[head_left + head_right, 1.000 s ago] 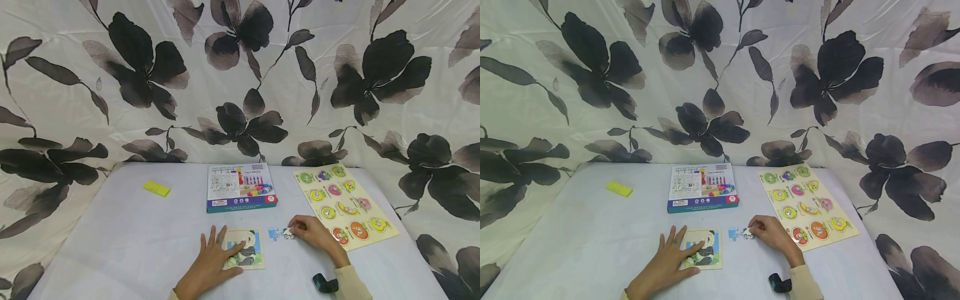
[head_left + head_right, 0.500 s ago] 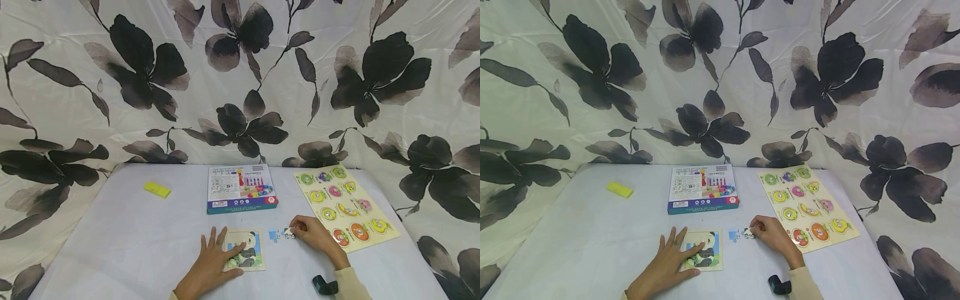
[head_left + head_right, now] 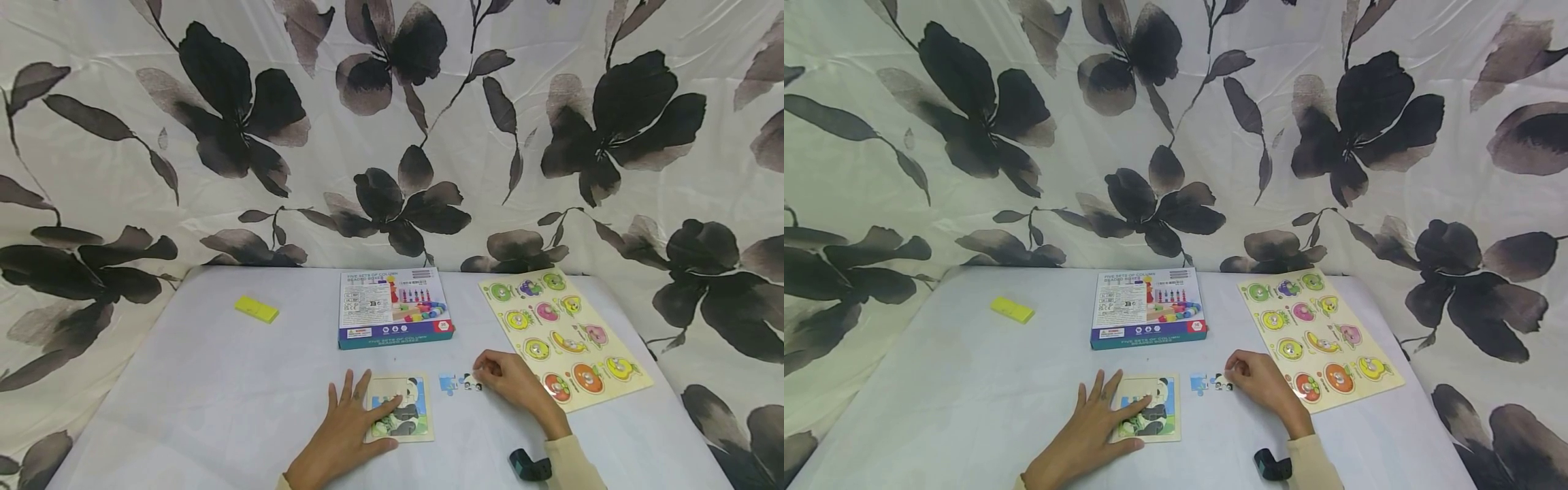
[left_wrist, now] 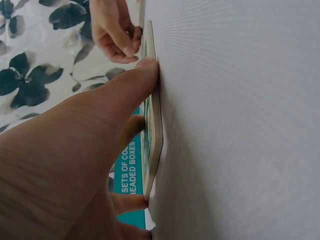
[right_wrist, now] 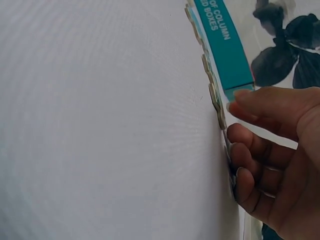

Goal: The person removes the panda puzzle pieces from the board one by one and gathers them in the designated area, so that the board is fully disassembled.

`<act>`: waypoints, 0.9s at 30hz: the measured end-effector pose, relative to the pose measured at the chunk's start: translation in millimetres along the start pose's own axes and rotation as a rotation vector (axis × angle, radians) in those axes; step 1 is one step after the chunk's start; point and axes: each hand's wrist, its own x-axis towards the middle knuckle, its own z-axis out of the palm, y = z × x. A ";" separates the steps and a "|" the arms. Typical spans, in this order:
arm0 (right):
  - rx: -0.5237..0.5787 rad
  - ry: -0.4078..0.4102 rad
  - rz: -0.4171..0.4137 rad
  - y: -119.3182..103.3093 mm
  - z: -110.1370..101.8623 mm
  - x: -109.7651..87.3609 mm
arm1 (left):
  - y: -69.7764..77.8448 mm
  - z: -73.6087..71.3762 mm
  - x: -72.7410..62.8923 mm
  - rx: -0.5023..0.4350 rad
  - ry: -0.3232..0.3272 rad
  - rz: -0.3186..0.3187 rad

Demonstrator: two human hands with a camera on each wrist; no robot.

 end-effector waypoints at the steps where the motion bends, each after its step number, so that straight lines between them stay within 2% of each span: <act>1: 0.000 0.003 0.002 -1.1 0.6 0.2 | -0.2 0.0 -0.2 0.000 0.000 0.001; 3: -0.005 0.009 -0.005 -4.7 2.8 1.2 | -0.3 -0.3 -0.4 0.000 -0.001 0.003; 7: -0.004 0.011 -0.079 -19.2 12.1 5.3 | 0.0 -1.2 -1.1 0.000 -0.004 0.002; 12: -0.013 -0.037 -0.189 -46.0 26.9 12.5 | 0.4 -1.4 -0.3 0.009 -0.005 0.004; 17: -0.055 -0.099 -0.298 -60.5 42.8 21.6 | -0.9 0.2 0.2 0.025 0.019 0.027; 27: -0.037 -0.187 -0.315 -69.7 59.1 26.3 | -0.4 -3.8 -0.8 0.018 -0.001 0.025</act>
